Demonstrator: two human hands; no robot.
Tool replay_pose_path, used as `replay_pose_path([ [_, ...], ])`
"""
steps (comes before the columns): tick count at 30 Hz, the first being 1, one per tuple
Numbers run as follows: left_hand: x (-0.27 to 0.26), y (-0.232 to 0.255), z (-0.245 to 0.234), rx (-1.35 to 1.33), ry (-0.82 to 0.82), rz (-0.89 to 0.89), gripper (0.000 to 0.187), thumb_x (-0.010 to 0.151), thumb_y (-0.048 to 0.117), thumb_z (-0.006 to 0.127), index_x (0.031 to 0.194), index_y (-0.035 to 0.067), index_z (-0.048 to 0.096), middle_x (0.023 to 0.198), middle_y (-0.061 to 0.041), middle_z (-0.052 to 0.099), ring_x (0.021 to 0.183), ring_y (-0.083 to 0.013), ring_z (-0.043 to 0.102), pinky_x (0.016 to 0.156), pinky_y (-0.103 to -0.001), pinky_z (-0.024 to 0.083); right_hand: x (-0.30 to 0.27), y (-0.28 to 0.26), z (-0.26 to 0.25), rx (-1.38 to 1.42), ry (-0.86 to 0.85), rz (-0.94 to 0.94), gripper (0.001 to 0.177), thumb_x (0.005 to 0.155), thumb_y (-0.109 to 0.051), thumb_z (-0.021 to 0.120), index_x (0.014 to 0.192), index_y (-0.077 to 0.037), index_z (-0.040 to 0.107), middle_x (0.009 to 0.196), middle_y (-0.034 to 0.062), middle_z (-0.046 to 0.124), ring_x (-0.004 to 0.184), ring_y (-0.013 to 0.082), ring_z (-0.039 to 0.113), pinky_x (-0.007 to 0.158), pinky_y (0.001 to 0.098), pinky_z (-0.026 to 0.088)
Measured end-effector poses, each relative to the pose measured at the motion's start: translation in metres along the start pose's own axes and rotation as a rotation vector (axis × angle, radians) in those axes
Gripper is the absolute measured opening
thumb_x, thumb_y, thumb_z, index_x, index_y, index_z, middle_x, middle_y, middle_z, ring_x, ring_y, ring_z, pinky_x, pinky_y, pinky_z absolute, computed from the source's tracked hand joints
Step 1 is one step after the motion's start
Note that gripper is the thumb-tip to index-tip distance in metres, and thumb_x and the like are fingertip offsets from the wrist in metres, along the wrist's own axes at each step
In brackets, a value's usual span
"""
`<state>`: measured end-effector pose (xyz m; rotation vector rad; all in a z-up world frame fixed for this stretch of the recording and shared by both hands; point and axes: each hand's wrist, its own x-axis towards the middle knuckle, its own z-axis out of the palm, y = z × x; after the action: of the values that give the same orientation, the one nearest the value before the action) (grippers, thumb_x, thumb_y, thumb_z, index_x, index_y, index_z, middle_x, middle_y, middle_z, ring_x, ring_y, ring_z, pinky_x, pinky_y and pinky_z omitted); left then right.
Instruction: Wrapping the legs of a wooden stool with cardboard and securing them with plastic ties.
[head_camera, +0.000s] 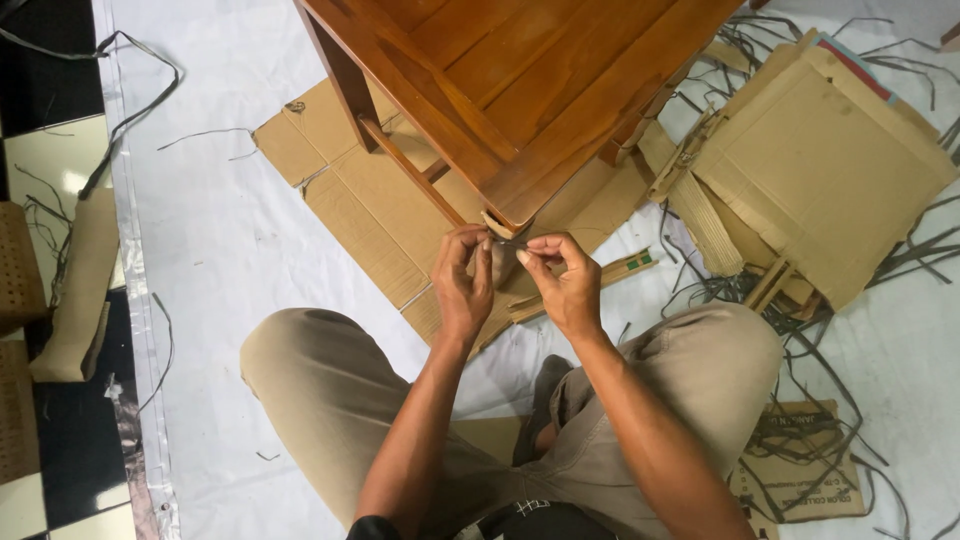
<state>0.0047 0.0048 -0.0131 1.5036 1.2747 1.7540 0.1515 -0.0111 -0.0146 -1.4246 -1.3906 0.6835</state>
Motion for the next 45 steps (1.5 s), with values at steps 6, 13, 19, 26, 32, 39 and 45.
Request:
replay_pose_path([
  [6, 0.0, -0.003, 0.006, -0.024, 0.034, -0.01, 0.008, 0.101, 0.003, 0.062, 0.098, 0.002, 0.069, 0.098, -0.016, 0.068, 0.092, -0.0329, 0.071, 0.08, -0.04, 0.059, 0.0, -0.002, -0.004, -0.09, 0.054, -0.071, 0.017, 0.085, -0.013, 0.086, 0.099, -0.012, 0.075, 0.085, 0.0035, 0.078, 0.076, 0.0149, 0.073, 0.077, 0.029, 0.056],
  [13, -0.002, -0.006, 0.008, -0.016, 0.032, -0.009, 0.008, 0.102, 0.003, 0.06, 0.098, 0.002, 0.066, 0.099, -0.016, 0.066, 0.095, -0.0348, 0.07, 0.081, -0.041, 0.058, 0.002, -0.005, -0.009, -0.132, 0.083, -0.123, 0.016, 0.086, -0.012, 0.085, 0.097, -0.013, 0.074, 0.084, 0.0032, 0.077, 0.073, 0.0158, 0.072, 0.074, 0.03, 0.056],
  [19, -0.006, -0.001, 0.01, -0.064, 0.043, -0.067, 0.01, 0.103, 0.006, 0.059, 0.101, 0.002, 0.068, 0.097, -0.015, 0.066, 0.093, -0.0294, 0.07, 0.082, -0.038, 0.059, 0.001, -0.001, -0.014, -0.161, 0.099, -0.083, 0.018, 0.086, -0.011, 0.085, 0.1, -0.015, 0.075, 0.086, 0.0014, 0.078, 0.075, 0.0162, 0.073, 0.075, 0.0301, 0.057],
  [26, -0.033, -0.019, 0.027, -0.167, 0.146, -0.394, 0.019, 0.107, 0.014, 0.056, 0.106, -0.002, 0.066, 0.087, -0.016, 0.066, 0.085, -0.0218, 0.064, 0.082, -0.041, 0.056, 0.001, 0.031, -0.028, -0.13, 0.128, 0.058, 0.025, 0.085, -0.005, 0.079, 0.108, -0.012, 0.073, 0.09, 0.0061, 0.077, 0.078, 0.0185, 0.072, 0.075, 0.0309, 0.057],
  [32, -0.075, -0.102, 0.046, -0.159, 0.237, -0.718, 0.026, 0.105, 0.027, 0.057, 0.102, 0.003, 0.064, 0.086, -0.012, 0.064, 0.075, -0.0203, 0.061, 0.07, -0.036, 0.053, 0.0, 0.083, -0.037, -0.18, 0.119, 0.208, 0.021, 0.086, -0.013, 0.079, 0.106, -0.017, 0.074, 0.094, 0.0038, 0.078, 0.085, 0.0201, 0.074, 0.078, 0.0314, 0.059],
  [39, -0.163, -0.225, 0.064, -0.011, -0.098, -0.86, 0.021, 0.101, 0.028, 0.063, 0.106, 0.008, 0.065, 0.099, -0.02, 0.067, 0.089, -0.0331, 0.07, 0.076, -0.043, 0.057, -0.024, 0.145, -0.049, -0.502, -0.227, 0.248, 0.016, 0.088, -0.02, 0.071, 0.104, -0.021, 0.074, 0.097, 0.0082, 0.079, 0.094, 0.0338, 0.075, 0.085, 0.0467, 0.06],
  [45, -0.19, -0.216, 0.076, 0.453, -0.671, -0.825, 0.025, 0.091, 0.038, 0.066, 0.109, 0.023, 0.071, 0.113, -0.007, 0.074, 0.11, -0.0307, 0.071, 0.096, -0.048, 0.055, -0.049, 0.21, -0.056, -0.694, -0.51, 0.581, 0.028, 0.092, -0.033, 0.065, 0.116, -0.022, 0.074, 0.114, 0.0095, 0.077, 0.113, 0.034, 0.071, 0.099, 0.0515, 0.055],
])
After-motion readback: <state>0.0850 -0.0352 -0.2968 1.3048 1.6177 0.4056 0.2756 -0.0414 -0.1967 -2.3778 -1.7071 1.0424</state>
